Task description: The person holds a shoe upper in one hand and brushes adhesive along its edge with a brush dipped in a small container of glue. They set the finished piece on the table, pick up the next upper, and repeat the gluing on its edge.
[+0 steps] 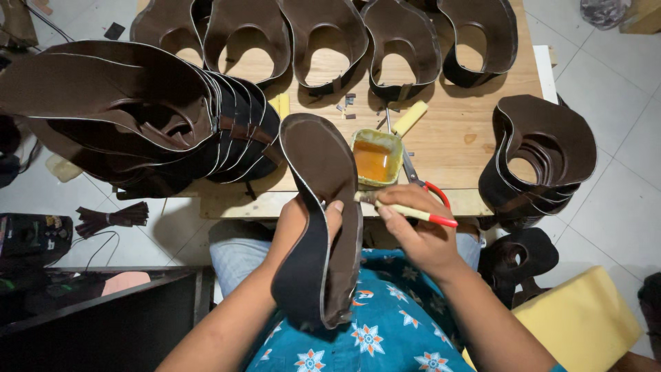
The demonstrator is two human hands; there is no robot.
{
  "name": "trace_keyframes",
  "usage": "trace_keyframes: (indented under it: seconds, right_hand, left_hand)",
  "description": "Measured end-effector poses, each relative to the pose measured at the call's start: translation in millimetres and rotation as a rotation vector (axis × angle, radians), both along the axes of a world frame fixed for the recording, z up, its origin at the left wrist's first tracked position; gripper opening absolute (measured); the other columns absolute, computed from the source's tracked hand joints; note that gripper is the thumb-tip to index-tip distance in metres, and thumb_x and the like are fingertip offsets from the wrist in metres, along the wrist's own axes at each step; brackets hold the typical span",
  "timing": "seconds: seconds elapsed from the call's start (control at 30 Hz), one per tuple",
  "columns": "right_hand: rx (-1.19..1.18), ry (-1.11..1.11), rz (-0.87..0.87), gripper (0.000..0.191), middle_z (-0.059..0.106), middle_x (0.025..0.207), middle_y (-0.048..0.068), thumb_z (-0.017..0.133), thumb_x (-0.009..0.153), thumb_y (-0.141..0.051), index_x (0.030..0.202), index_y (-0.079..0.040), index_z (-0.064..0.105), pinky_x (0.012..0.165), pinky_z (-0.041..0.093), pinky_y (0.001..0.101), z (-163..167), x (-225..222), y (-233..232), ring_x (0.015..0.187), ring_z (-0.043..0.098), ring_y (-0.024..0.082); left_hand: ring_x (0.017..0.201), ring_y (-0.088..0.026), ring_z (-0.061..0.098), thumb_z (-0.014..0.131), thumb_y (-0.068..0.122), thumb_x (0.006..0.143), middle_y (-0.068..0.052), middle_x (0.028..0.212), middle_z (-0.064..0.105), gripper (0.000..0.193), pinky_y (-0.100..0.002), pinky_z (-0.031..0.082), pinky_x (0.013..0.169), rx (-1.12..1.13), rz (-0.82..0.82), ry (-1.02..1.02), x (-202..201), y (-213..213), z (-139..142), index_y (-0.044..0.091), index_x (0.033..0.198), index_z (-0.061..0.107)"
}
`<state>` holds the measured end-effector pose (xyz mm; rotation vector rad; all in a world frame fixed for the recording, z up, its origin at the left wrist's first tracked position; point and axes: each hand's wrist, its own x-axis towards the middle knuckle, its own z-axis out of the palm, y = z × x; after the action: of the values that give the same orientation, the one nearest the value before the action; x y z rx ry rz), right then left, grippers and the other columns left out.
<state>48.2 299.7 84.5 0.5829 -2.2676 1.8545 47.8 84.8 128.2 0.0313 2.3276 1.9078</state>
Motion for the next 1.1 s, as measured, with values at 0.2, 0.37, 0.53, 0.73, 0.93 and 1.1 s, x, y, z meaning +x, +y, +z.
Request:
trace_keyframes:
  seconds: [0.2, 0.37, 0.53, 0.73, 0.93, 1.1]
  right_hand:
    - [0.009, -0.006, 0.053, 0.018, 0.072, 0.109, 0.016, 0.071, 0.089, -0.002, 0.105, 0.003, 0.07, 0.096, 0.055, 0.0362, -0.4, 13.8, -2.9, 0.103, 0.07, 0.025]
    - [-0.014, -0.107, 0.141, 0.014, 0.073, 0.104, 0.014, 0.07, 0.089, -0.002, 0.103, 0.001, 0.07, 0.088, 0.057, 0.0339, -3.6, 25.3, 2.6, 0.097, 0.071, 0.021]
    - [-0.125, -0.184, 0.053, 0.016, 0.072, 0.106, 0.013, 0.069, 0.095, -0.005, 0.11, 0.002, 0.068, 0.082, 0.057, 0.032, -13.5, 19.3, 3.5, 0.093, 0.067, 0.018]
    - [-0.355, -0.442, -0.389, 0.028, 0.074, 0.097, 0.008, 0.062, 0.1, -0.021, 0.12, -0.002, 0.068, 0.067, 0.057, 0.0255, -45.2, -27.3, 14.9, 0.078, 0.07, 0.012]
    - [-0.673, -0.705, -0.379, 0.033, 0.069, 0.084, 0.009, 0.066, 0.103, -0.031, 0.103, 0.002, 0.066, 0.06, 0.055, 0.026, -91.3, -53.5, 40.3, 0.069, 0.067, 0.014]
    - [-0.625, -0.9, -0.424, 0.04, 0.069, 0.076, 0.007, 0.065, 0.097, -0.044, 0.101, -0.004, 0.062, 0.049, 0.052, 0.0257, -103.3, -54.4, 43.1, 0.058, 0.066, 0.014]
  left_hand:
    - [0.065, -0.017, 0.054, 0.059, 0.014, 0.097, -0.008, 0.071, 0.061, 0.017, -0.036, 0.05, 0.061, -0.027, 0.123, 0.039, -1.8, 1.5, -9.1, -0.003, 0.096, 0.063]
    - [0.065, -0.015, 0.053, 0.058, 0.013, 0.1, -0.006, 0.071, 0.057, 0.019, -0.035, 0.047, 0.059, 0.016, 0.163, 0.094, -4.0, -1.7, -16.9, -0.003, 0.089, 0.06]
    - [0.078, -0.012, 0.062, 0.055, 0.013, 0.098, -0.005, 0.089, 0.066, 0.018, -0.03, 0.055, 0.068, 0.247, 0.064, 0.024, -1.8, -4.4, -25.4, -0.001, 0.108, 0.062]
    - [0.081, -0.017, 0.067, 0.065, 0.014, 0.092, -0.011, 0.091, 0.073, 0.033, -0.03, 0.055, 0.076, -0.125, -0.059, -0.046, -5.2, -6.7, -37.8, 0.001, 0.122, 0.063]
    - [0.098, -0.02, 0.068, 0.063, 0.012, 0.094, -0.011, 0.107, 0.072, 0.034, -0.033, 0.052, 0.088, -0.096, 0.039, 0.197, 0.9, -16.2, -35.0, -0.002, 0.125, 0.06]
    - [0.092, -0.02, 0.068, 0.061, 0.015, 0.097, -0.009, 0.1, 0.073, 0.023, -0.034, 0.053, 0.085, 0.005, 0.136, 0.16, -0.6, -15.7, -40.4, -0.002, 0.112, 0.066]
